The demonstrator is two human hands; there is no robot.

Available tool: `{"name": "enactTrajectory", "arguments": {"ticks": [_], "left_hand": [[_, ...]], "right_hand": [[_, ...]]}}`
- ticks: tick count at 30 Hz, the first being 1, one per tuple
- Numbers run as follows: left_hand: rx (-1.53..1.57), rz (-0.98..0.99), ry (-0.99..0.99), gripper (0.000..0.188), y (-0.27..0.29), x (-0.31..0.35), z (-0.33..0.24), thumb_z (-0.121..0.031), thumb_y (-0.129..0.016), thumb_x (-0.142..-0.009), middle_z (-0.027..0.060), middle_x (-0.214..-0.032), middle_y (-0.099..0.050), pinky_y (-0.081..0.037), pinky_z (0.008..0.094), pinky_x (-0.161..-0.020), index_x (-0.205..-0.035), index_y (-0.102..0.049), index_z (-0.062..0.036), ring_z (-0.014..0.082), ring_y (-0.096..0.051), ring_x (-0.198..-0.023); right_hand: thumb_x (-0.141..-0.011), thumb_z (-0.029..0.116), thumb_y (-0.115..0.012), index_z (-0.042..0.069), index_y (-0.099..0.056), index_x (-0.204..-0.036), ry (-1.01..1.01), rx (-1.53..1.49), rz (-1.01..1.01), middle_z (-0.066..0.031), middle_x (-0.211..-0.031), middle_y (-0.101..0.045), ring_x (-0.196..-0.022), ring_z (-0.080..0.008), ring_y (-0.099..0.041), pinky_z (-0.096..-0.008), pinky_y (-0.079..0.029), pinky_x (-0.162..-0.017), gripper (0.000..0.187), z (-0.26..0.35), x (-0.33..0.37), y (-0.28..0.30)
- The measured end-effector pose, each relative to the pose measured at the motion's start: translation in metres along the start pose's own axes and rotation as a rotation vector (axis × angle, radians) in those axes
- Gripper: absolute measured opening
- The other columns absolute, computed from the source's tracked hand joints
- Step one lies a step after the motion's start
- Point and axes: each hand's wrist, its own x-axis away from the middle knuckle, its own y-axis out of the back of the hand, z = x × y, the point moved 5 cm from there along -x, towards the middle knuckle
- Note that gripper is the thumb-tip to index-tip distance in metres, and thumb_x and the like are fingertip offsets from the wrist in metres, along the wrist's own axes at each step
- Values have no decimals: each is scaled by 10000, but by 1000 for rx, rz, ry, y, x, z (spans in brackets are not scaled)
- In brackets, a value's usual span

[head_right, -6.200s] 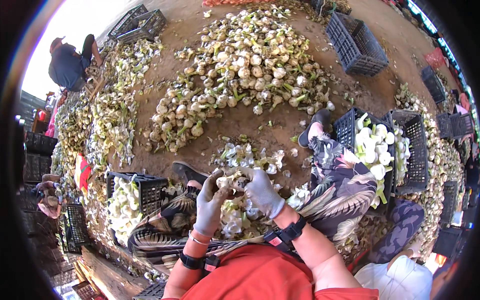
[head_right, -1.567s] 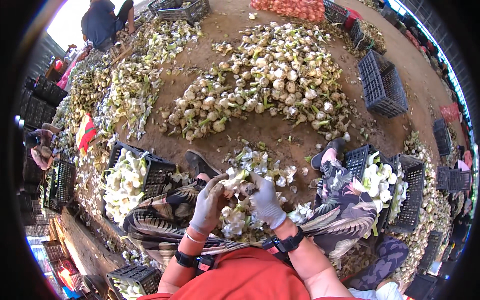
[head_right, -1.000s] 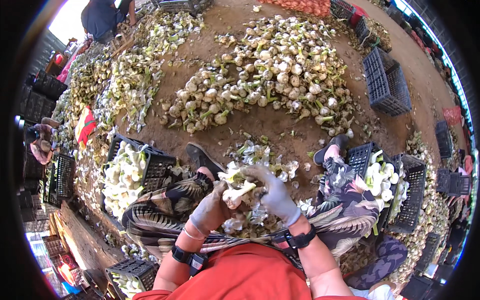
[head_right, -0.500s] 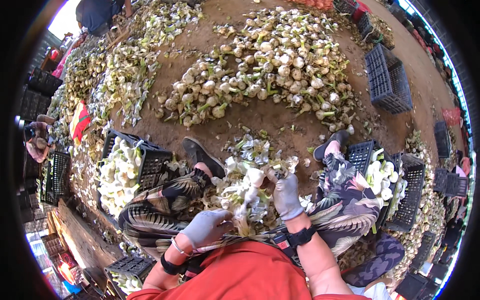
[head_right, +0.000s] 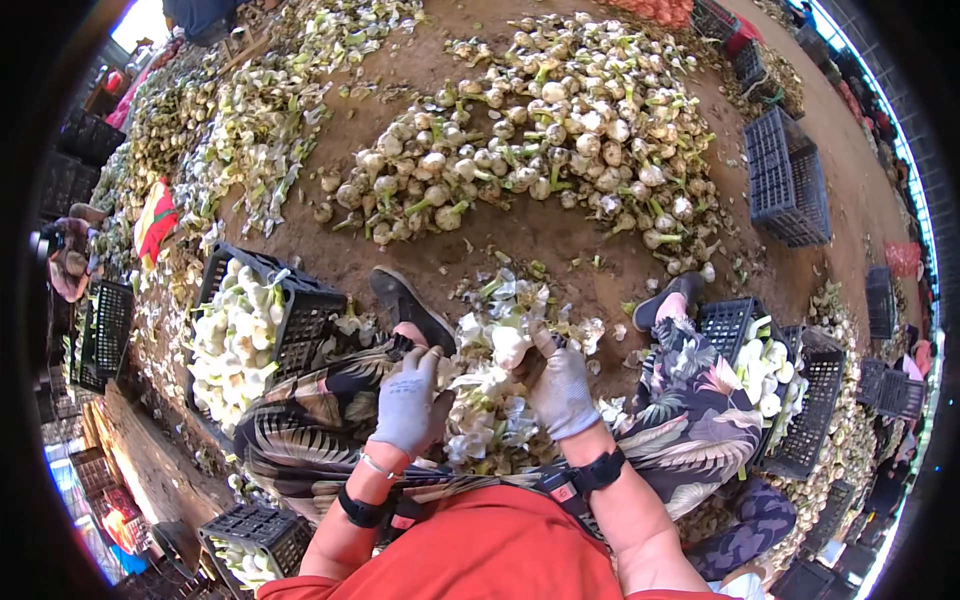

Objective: The person sits on the ground and peels the outer layers of white root vegetables by hand. They place the peeled vegetables into a black crate to their right and discard the peels onto the floor. The task is performed continuously in a large, open-air processing area with other workers nearby.

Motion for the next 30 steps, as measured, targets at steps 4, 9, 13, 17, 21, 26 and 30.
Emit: {"name": "enactTrajectory", "arguments": {"ticks": [4,9,13,17,21,26,30], "left_hand": [[427,111,155,420,9,-7,-6,-329,-731,-915,205,-1075,-665,-526,416,-862,-1161,-653,2,359,-673,-1007],[390,124,148,313,-2,-15,17,-228,-714,-903,185,-1004,-669,-523,415,-782,-1113,-664,-1,353,-665,-876],[-81,199,83,522,-13,-4,42,-212,-753,-832,217,-1212,-616,-527,429,-841,-1291,-585,-30,397,-638,-962],[479,7,113,769,14,-24,27,-184,-789,-798,214,-1331,-565,-489,395,-1010,-1458,-444,7,330,-614,-1165],[970,-83,515,493,40,-40,68,-229,-660,-937,136,-1184,-634,-512,358,-998,-1337,-553,40,258,-633,-1088],[2088,-903,370,395,118,-9,174,-323,-519,-1060,227,-1331,-623,-489,457,-1088,-1266,-587,7,295,-613,-1200],[2004,-874,543,506,93,-15,165,-387,-542,-1043,196,-1380,-568,-510,456,-1042,-1406,-504,-37,322,-602,-1195]], "right_hand": [[-977,247,-710,34,-695,-868,175,236,-138,-57,-731,-684,-584,-148,-636,-285,-481,-527,240,-8,-10,-31],[-964,272,-730,14,-706,-896,228,336,-126,-61,-723,-687,-567,-144,-624,-282,-477,-522,267,-11,-20,-46],[-967,300,-724,12,-709,-880,124,205,-126,-74,-727,-695,-578,-154,-631,-300,-487,-529,301,-12,-37,-36],[-996,279,-683,-7,-736,-953,151,564,-83,-66,-843,-726,-710,-132,-663,-288,-532,-638,294,-17,-41,-54],[-994,219,-687,2,-728,-1147,38,755,419,-60,-977,-746,-844,-116,-661,-284,-542,-734,269,-40,-82,-77],[-909,125,-692,8,-660,-1247,529,1149,163,-152,-1123,-722,-1014,-248,-711,-340,-563,-864,359,3,-204,-48],[-830,93,-733,83,-600,-1370,771,1505,2,-191,-1456,-520,-1189,-322,-632,-368,-541,-965,556,24,-291,-50]]}}
